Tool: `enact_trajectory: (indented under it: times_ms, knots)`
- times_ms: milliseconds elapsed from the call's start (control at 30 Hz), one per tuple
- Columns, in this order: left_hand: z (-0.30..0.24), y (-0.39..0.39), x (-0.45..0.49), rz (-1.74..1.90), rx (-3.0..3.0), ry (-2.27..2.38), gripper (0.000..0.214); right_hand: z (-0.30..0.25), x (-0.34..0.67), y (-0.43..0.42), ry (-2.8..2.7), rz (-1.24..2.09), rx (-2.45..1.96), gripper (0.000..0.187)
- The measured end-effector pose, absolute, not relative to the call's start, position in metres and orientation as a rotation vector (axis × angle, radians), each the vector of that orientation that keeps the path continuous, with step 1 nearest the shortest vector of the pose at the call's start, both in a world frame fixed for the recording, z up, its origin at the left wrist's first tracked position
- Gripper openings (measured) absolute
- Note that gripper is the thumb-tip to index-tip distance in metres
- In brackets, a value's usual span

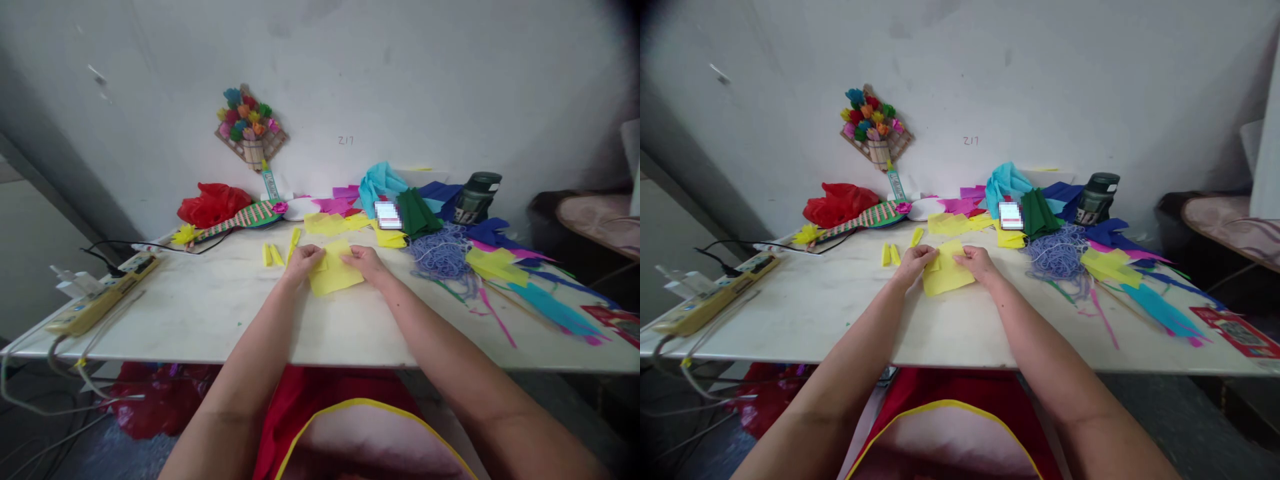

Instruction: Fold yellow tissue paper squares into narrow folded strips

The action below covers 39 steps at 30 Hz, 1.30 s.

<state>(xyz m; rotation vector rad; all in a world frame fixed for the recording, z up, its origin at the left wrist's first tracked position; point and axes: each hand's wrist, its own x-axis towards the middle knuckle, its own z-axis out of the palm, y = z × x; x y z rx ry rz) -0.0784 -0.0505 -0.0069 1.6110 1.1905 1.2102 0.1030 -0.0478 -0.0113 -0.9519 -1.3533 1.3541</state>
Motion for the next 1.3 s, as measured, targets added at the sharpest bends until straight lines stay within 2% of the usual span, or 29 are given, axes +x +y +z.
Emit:
enact_trajectory:
  times_ms: [300, 567, 1000, 1300]
  knots:
    - [-0.0107, -0.0466, -0.0762, 1.298, 1.472, 1.163, 0.025, -0.0157, 0.1028, -0.0444, -1.461, 1.189, -0.922, 0.030]
    - [-0.0121, -0.0469, -0.0749, 1.290, 1.385, 1.098, 0.029, -0.0193, 0.1036, -0.0406, -1.593, 1.035, -0.946, 0.024]
    - [-0.0151, -0.0456, -0.0733, 1.292, 1.310, 1.014, 0.033, -0.0192, 0.1042, -0.0415, -1.802, 0.879, -0.915, 0.037]
    - [-0.0121, -0.0489, -0.0695, 1.252, 1.191, 0.935, 0.030, -0.0201, 0.1052, -0.0407, -1.846, 0.800, -0.953, 0.037]
